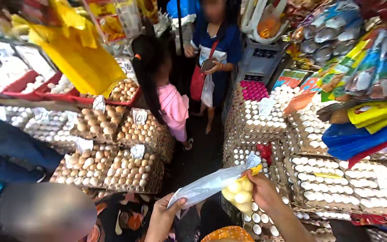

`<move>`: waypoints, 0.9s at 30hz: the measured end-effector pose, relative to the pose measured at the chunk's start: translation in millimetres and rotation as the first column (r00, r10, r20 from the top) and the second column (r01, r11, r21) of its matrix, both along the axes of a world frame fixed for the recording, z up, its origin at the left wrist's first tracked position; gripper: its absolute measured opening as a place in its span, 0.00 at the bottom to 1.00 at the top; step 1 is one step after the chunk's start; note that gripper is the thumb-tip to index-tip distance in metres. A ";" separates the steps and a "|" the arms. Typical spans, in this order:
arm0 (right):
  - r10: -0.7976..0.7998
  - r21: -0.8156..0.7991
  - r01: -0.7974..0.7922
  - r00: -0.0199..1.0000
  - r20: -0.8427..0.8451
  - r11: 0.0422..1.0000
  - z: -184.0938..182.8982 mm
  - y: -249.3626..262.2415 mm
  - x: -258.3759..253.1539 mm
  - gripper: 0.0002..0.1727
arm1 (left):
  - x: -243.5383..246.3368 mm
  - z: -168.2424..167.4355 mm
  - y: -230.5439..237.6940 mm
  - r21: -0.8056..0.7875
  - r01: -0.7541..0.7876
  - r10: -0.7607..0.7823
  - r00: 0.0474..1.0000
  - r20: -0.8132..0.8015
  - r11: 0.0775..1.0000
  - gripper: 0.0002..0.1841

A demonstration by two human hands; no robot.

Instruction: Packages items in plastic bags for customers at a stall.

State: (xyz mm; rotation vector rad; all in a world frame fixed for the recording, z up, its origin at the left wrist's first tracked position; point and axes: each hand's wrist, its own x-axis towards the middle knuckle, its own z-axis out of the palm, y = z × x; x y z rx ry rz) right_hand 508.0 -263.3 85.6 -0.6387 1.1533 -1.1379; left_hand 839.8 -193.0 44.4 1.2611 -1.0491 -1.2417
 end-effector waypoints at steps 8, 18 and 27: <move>0.098 -0.219 -0.161 0.958 -0.271 0.962 -34.9 -86.4 -32.2 0.18 | -5.3 74.4 -148.4 -0.102 -0.386 0.377 0.921 -0.096 0.917 0.05; -0.039 -0.470 -0.270 0.835 -0.550 0.840 34.8 -194.8 -107.9 0.13 | -160.8 139.9 -368.6 -0.698 0.259 -0.204 0.965 0.163 0.668 0.06; -0.377 -0.528 0.130 0.838 -0.393 0.839 79.7 -256.2 -116.4 0.12 | -312.4 102.1 -464.6 -0.458 0.687 -0.673 0.704 0.227 0.563 0.07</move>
